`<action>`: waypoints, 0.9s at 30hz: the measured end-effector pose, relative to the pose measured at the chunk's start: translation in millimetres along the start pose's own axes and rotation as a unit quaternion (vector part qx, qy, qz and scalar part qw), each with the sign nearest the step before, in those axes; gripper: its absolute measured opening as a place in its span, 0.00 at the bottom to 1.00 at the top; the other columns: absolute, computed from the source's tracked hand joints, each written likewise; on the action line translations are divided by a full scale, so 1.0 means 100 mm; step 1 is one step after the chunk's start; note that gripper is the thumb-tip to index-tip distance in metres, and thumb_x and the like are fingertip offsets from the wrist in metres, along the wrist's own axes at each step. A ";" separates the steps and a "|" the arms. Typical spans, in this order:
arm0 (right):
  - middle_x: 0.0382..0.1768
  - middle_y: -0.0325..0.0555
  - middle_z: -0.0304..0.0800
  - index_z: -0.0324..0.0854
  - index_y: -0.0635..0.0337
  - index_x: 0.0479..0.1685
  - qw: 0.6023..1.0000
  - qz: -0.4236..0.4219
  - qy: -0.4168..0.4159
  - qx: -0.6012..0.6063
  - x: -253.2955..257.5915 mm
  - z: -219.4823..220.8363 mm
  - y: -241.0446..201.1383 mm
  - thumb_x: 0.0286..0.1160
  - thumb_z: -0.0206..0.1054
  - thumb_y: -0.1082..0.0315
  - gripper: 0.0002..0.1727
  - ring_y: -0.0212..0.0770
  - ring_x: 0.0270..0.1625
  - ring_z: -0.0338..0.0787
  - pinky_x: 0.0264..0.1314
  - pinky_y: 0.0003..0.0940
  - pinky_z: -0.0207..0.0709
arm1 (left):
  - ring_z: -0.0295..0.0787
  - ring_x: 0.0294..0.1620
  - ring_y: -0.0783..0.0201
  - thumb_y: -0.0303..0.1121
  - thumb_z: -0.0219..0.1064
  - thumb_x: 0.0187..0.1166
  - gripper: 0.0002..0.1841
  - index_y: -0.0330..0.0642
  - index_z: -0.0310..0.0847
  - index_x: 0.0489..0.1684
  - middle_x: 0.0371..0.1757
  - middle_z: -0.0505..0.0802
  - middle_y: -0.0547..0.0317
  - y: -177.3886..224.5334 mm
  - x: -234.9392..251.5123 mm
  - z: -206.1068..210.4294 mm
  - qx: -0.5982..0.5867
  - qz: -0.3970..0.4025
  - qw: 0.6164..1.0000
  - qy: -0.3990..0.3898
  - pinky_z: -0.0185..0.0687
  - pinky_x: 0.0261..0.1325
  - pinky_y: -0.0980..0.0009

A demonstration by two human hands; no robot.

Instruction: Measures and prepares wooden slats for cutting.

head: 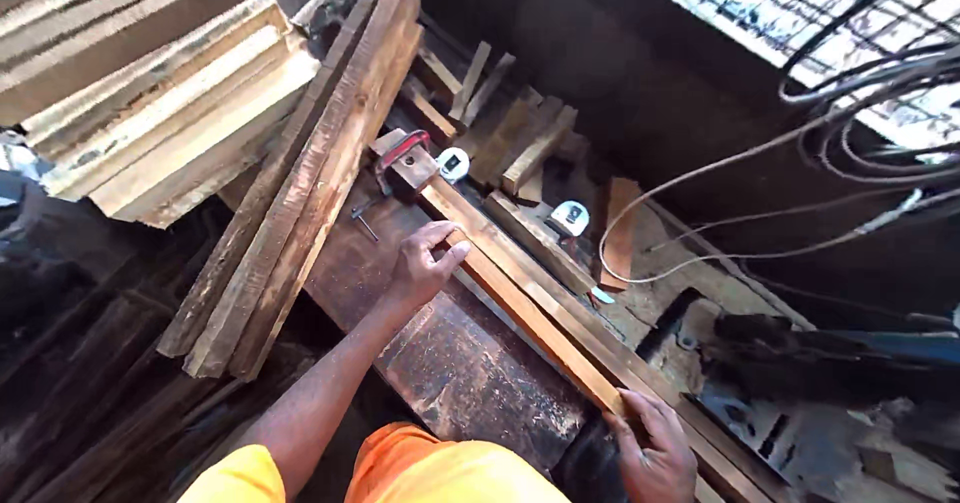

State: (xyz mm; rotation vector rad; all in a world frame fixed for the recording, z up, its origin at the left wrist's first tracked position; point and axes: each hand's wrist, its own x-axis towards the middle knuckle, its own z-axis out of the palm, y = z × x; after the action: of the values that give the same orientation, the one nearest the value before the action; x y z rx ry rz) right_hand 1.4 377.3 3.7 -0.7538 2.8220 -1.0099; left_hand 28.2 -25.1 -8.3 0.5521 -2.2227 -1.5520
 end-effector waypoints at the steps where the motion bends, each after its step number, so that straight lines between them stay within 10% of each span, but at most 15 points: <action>1: 0.55 0.63 0.89 0.88 0.70 0.55 1.000 0.001 -0.007 0.003 0.01 0.00 0.02 0.76 0.66 0.58 0.22 0.50 0.62 0.86 0.70 0.39 0.77 | 0.89 0.66 0.65 0.39 0.67 0.81 0.17 0.39 0.90 0.60 0.64 0.93 0.53 -0.03 0.03 -0.02 -0.036 -0.007 0.999 -0.020 0.84 0.72 0.61; 6: 0.56 0.61 0.87 0.87 0.71 0.56 0.998 0.000 -0.039 0.043 -0.01 -0.17 0.15 0.78 0.68 0.58 0.22 0.40 0.65 0.84 0.73 0.31 0.74 | 0.92 0.53 0.61 0.29 0.71 0.75 0.16 0.30 0.86 0.57 0.54 0.94 0.47 -0.02 0.12 -0.17 -0.275 -0.023 0.945 -0.177 0.91 0.58 0.63; 11: 0.58 0.53 0.88 0.87 0.66 0.57 0.997 -0.019 -0.056 0.049 -0.01 -0.37 0.23 0.80 0.70 0.53 0.23 0.34 0.69 0.82 0.76 0.28 0.74 | 0.90 0.61 0.57 0.46 0.83 0.64 0.49 0.24 0.64 0.83 0.70 0.88 0.43 0.06 0.03 -0.09 -0.308 0.043 0.939 -0.147 0.88 0.66 0.60; 16: 0.56 0.52 0.88 0.88 0.67 0.55 0.996 -0.009 -0.054 0.063 0.07 -0.37 0.12 0.78 0.71 0.56 0.21 0.31 0.66 0.83 0.74 0.26 0.75 | 0.90 0.62 0.58 0.39 0.85 0.65 0.27 0.28 0.85 0.55 0.57 0.92 0.47 0.20 -0.10 -0.04 -0.163 0.151 0.972 0.071 0.88 0.69 0.60; 23: 0.56 0.49 0.88 0.88 0.67 0.55 0.994 0.000 -0.060 0.089 0.17 -0.28 -0.01 0.76 0.73 0.58 0.20 0.30 0.65 0.84 0.72 0.25 0.77 | 0.88 0.68 0.60 0.30 0.64 0.79 0.16 0.32 0.89 0.60 0.62 0.94 0.52 0.37 -0.12 -0.01 -0.138 0.090 0.981 0.102 0.82 0.74 0.60; 27: 0.57 0.43 0.88 0.89 0.63 0.56 0.991 -0.002 -0.074 0.109 0.19 -0.22 -0.05 0.78 0.72 0.56 0.19 0.27 0.65 0.84 0.71 0.24 0.78 | 0.91 0.54 0.62 0.26 0.55 0.76 0.14 0.32 0.88 0.46 0.48 0.94 0.52 0.25 0.02 0.02 -0.188 0.126 0.971 0.076 0.87 0.61 0.62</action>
State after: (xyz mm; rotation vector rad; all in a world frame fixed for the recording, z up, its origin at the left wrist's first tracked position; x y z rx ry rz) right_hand -17.5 377.9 26.6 -0.7753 2.5357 -1.1849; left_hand 23.4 -16.8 15.1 0.2540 -1.7468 -1.6736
